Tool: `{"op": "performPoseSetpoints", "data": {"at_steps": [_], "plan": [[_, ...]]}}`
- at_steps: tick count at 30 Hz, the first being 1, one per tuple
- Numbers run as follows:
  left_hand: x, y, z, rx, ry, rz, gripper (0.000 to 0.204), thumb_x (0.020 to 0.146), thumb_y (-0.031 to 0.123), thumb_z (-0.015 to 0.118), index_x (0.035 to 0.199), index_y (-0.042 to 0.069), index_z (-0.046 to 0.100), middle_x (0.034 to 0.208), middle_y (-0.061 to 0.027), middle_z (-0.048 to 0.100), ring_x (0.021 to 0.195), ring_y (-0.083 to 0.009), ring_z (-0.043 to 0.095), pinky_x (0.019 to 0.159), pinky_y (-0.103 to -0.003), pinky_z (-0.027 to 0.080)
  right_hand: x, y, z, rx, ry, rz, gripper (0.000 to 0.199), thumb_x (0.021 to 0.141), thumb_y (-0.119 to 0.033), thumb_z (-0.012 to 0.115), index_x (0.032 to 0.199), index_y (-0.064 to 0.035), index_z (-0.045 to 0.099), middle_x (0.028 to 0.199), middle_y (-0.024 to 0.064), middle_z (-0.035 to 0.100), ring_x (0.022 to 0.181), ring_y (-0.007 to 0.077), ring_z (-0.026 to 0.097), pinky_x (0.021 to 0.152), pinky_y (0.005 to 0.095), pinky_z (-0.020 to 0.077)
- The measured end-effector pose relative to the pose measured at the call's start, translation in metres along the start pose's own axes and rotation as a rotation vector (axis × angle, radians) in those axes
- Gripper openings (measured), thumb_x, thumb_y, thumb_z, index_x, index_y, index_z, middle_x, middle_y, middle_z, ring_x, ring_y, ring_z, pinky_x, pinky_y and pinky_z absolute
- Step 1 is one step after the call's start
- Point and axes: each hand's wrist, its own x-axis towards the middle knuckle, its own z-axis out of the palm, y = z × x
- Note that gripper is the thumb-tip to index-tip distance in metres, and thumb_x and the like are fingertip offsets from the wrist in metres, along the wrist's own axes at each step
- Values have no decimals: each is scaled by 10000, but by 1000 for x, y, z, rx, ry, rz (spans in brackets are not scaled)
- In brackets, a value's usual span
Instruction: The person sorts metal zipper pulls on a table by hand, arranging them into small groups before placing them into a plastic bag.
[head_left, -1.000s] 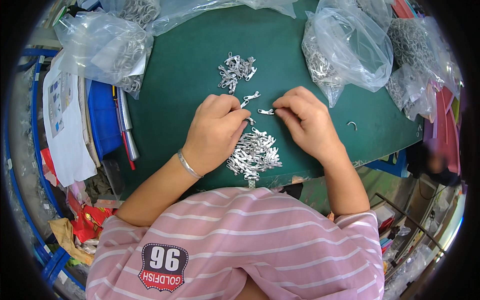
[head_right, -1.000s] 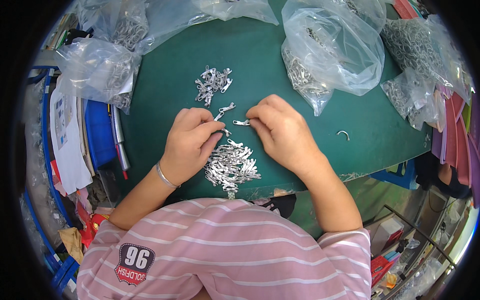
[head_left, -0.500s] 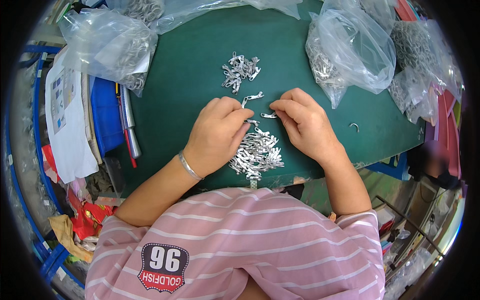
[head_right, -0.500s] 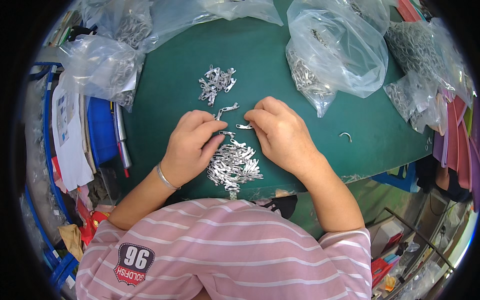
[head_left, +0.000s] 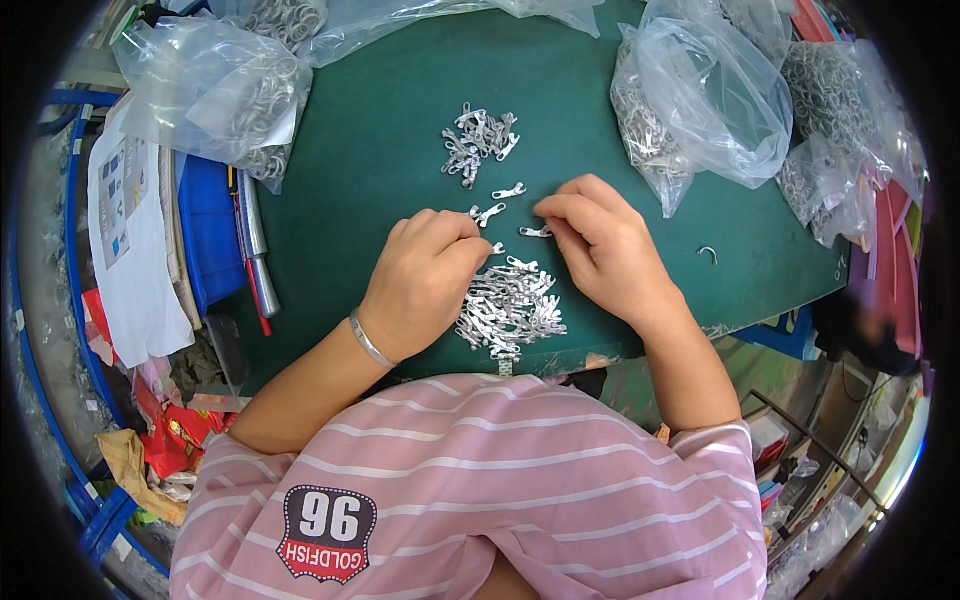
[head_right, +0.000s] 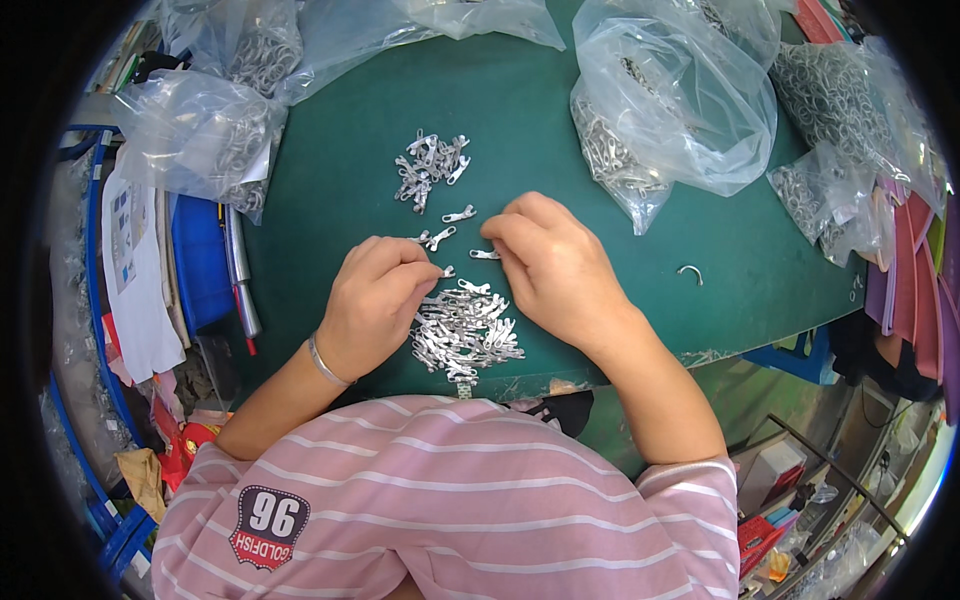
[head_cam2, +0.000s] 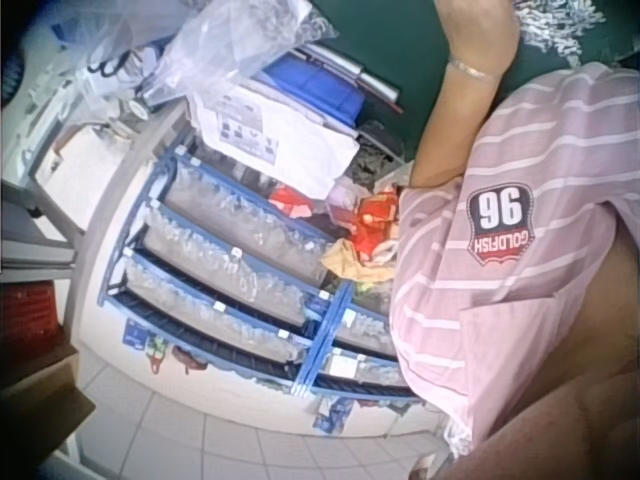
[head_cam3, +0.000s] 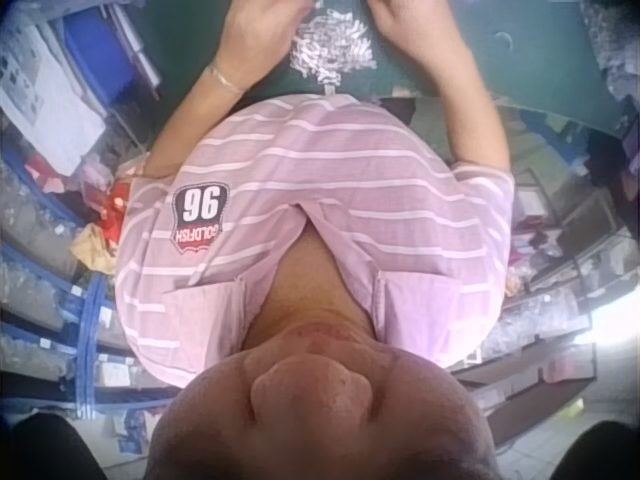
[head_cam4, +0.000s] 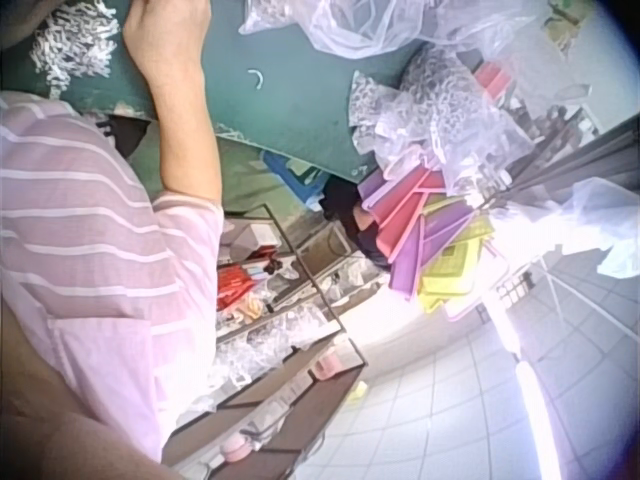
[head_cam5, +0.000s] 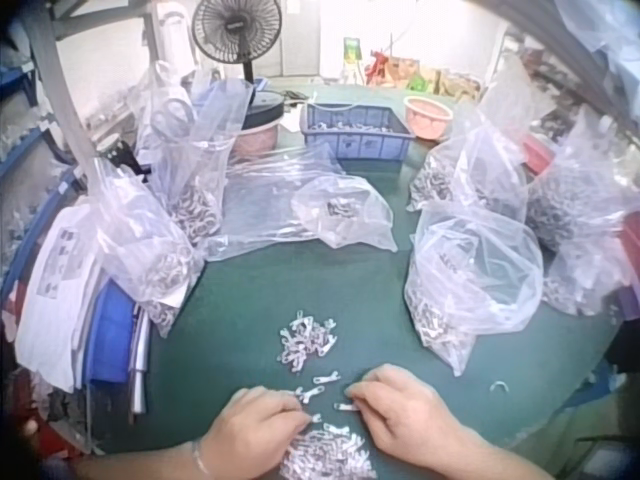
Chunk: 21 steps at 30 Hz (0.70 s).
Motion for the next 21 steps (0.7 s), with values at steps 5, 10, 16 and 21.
{"op": "performPoseSetpoints", "data": {"at_steps": [5, 10, 16, 21], "plan": [[-3, -2, -4, -68, 89, -112, 176, 804, -94, 716, 946, 2, 676, 925, -134, 643, 806, -306, 628, 708, -375, 512, 19, -1, 23, -38, -8, -208, 130, 784, -33, 749, 901, -57, 698, 868, 75, 590, 819, 295, 603, 715, 420, 496], [-1, -9, -10, -47, 98, -185, 165, 832, -99, 689, 965, -4, 677, 923, -139, 640, 810, -299, 630, 702, -376, 509, 23, -12, 31, -206, -34, -212, 123, 735, -66, 752, 816, -66, 659, 830, 68, 561, 814, 274, 591, 695, 406, 466], [8, -11, -7, 6, 83, -156, 161, 819, -72, 714, 956, 5, 677, 926, -127, 625, 820, -297, 626, 712, -378, 507, 21, -13, 24, -239, -77, -217, 128, 727, -27, 718, 833, -66, 657, 844, 69, 573, 825, 274, 589, 738, 396, 455], [8, -15, -3, 36, 74, -140, 153, 805, -50, 735, 933, 7, 674, 918, -117, 607, 823, -302, 621, 719, -386, 507, 18, -6, 14, -148, -83, -189, 154, 747, -16, 723, 889, -64, 688, 900, 58, 605, 856, 273, 597, 759, 400, 456]]}}
